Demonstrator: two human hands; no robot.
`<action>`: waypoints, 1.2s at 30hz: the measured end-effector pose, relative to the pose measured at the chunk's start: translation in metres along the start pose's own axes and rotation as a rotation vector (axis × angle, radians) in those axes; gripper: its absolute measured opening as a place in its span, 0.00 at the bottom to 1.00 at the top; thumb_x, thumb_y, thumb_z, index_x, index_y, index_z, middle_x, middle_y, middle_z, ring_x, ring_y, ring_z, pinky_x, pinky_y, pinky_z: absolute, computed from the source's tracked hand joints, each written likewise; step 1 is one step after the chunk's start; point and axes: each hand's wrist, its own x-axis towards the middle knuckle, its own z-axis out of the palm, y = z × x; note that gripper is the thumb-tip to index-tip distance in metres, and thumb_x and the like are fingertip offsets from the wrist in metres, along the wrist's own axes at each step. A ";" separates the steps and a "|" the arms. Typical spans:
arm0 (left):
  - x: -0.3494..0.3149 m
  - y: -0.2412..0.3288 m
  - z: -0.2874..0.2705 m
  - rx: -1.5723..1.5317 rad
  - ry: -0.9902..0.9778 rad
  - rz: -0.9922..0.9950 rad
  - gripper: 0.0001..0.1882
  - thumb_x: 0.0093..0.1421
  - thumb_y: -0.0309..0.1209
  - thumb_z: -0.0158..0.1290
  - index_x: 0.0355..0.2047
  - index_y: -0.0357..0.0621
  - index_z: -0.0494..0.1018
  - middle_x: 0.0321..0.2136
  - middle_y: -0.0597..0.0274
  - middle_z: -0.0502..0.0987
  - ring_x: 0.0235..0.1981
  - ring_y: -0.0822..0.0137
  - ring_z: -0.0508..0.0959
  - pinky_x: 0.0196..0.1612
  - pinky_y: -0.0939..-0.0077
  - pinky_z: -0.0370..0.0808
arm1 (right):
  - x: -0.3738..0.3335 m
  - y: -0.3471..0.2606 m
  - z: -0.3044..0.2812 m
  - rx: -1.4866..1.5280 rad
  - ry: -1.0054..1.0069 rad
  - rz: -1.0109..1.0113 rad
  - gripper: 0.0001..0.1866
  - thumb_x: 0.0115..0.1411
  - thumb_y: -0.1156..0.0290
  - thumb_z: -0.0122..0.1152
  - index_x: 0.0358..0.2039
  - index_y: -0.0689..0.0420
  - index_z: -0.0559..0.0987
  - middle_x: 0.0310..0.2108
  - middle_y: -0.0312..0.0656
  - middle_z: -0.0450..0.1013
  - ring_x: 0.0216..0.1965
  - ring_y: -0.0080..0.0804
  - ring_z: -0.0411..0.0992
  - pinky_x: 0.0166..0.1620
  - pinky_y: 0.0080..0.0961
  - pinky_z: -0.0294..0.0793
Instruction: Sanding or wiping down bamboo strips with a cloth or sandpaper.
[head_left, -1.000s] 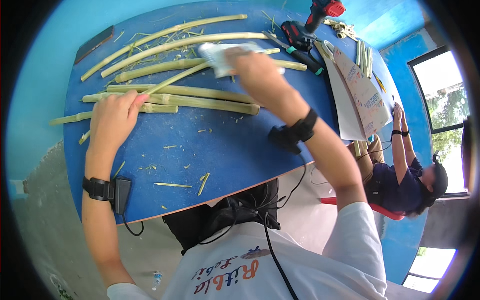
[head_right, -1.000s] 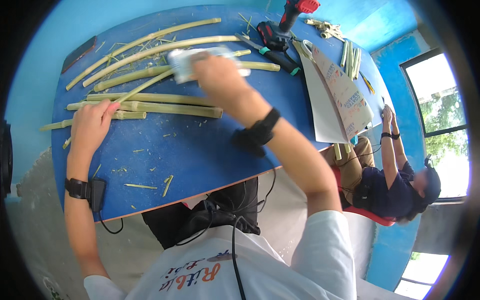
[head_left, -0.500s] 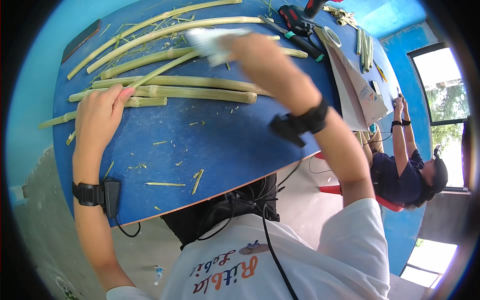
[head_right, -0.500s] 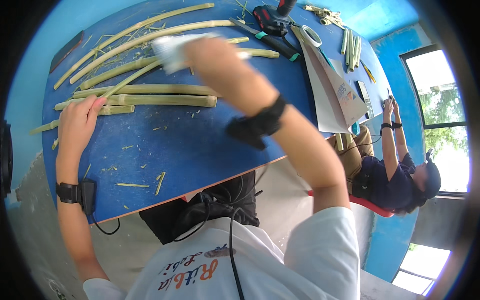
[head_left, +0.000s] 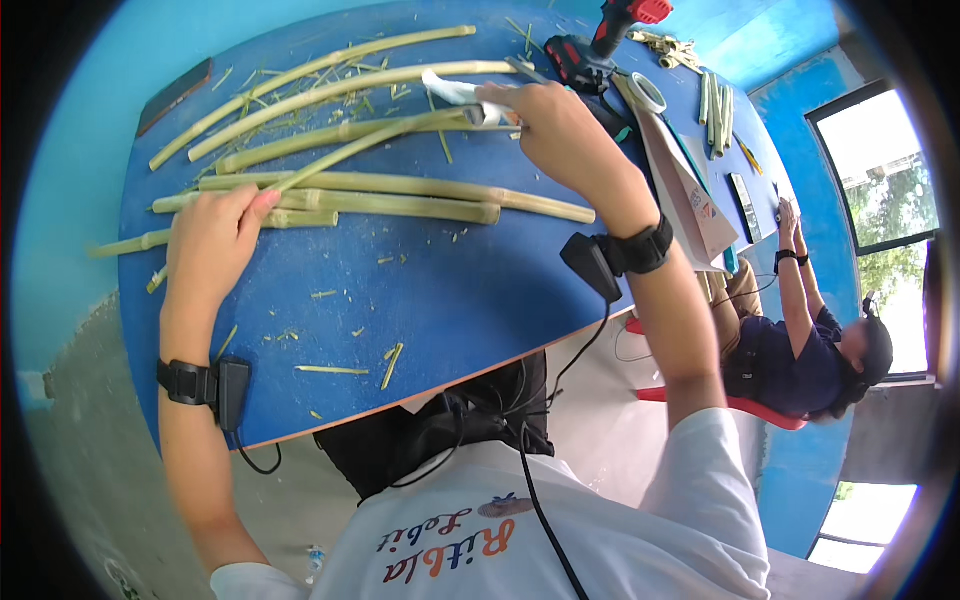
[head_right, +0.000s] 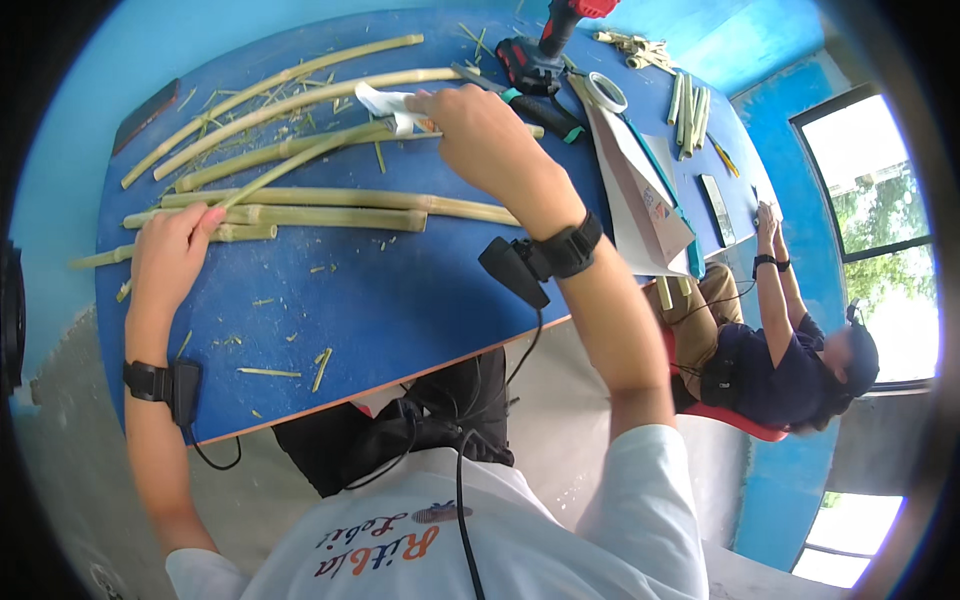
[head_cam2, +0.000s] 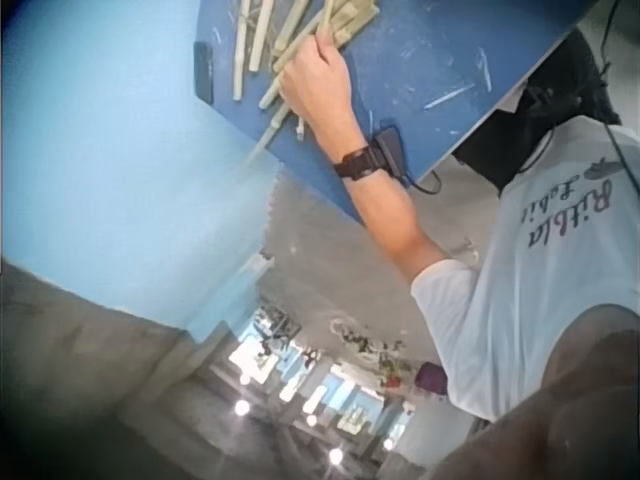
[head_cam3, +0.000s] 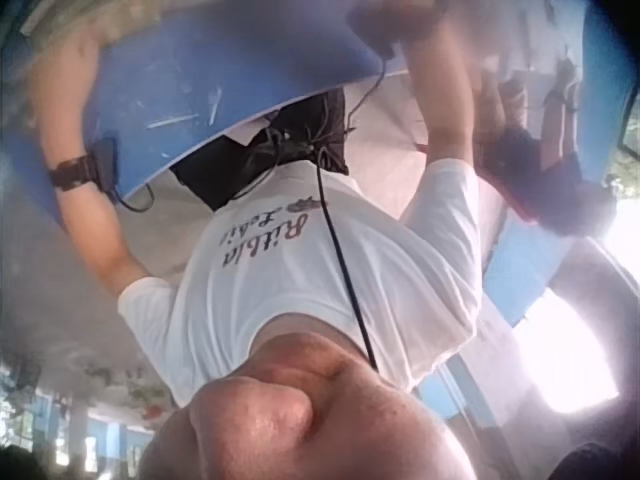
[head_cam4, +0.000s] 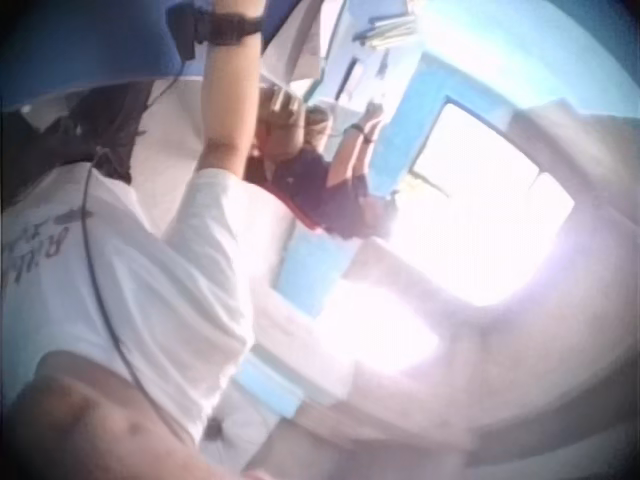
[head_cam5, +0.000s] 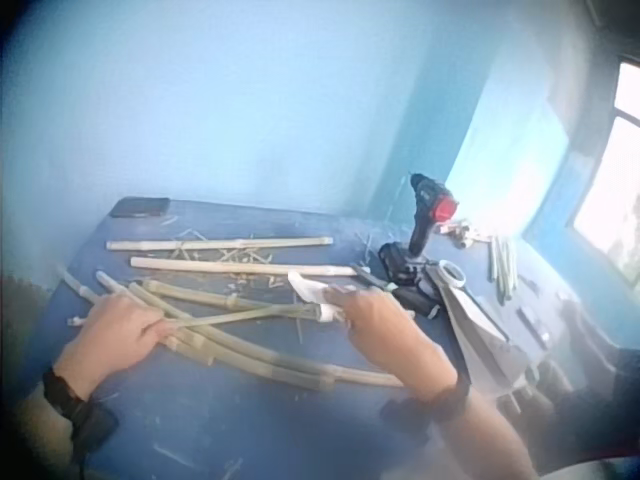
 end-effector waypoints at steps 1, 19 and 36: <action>0.000 -0.001 -0.002 -0.004 -0.007 -0.021 0.19 0.60 0.41 0.47 0.20 0.37 0.67 0.13 0.49 0.65 0.16 0.50 0.65 0.21 0.63 0.60 | 0.004 -0.009 -0.007 0.074 0.052 0.045 0.22 0.45 0.85 0.50 0.43 0.58 0.76 0.22 0.51 0.70 0.23 0.44 0.67 0.30 0.32 0.67; -0.002 0.004 -0.023 -0.143 0.046 -0.158 0.10 0.58 0.34 0.50 0.32 0.38 0.70 0.25 0.59 0.73 0.19 0.66 0.70 0.25 0.75 0.66 | -0.001 0.023 0.009 0.552 0.815 0.324 0.09 0.56 0.77 0.53 0.37 0.64 0.76 0.28 0.38 0.75 0.30 0.19 0.69 0.35 0.21 0.70; 0.056 0.046 -0.005 0.000 -0.086 0.262 0.16 0.56 0.39 0.49 0.40 0.41 0.69 0.37 0.56 0.71 0.40 0.56 0.71 0.41 0.66 0.68 | 0.004 -0.002 0.022 0.541 0.599 0.338 0.24 0.48 0.86 0.49 0.48 0.59 0.73 0.28 0.53 0.73 0.29 0.48 0.72 0.35 0.26 0.70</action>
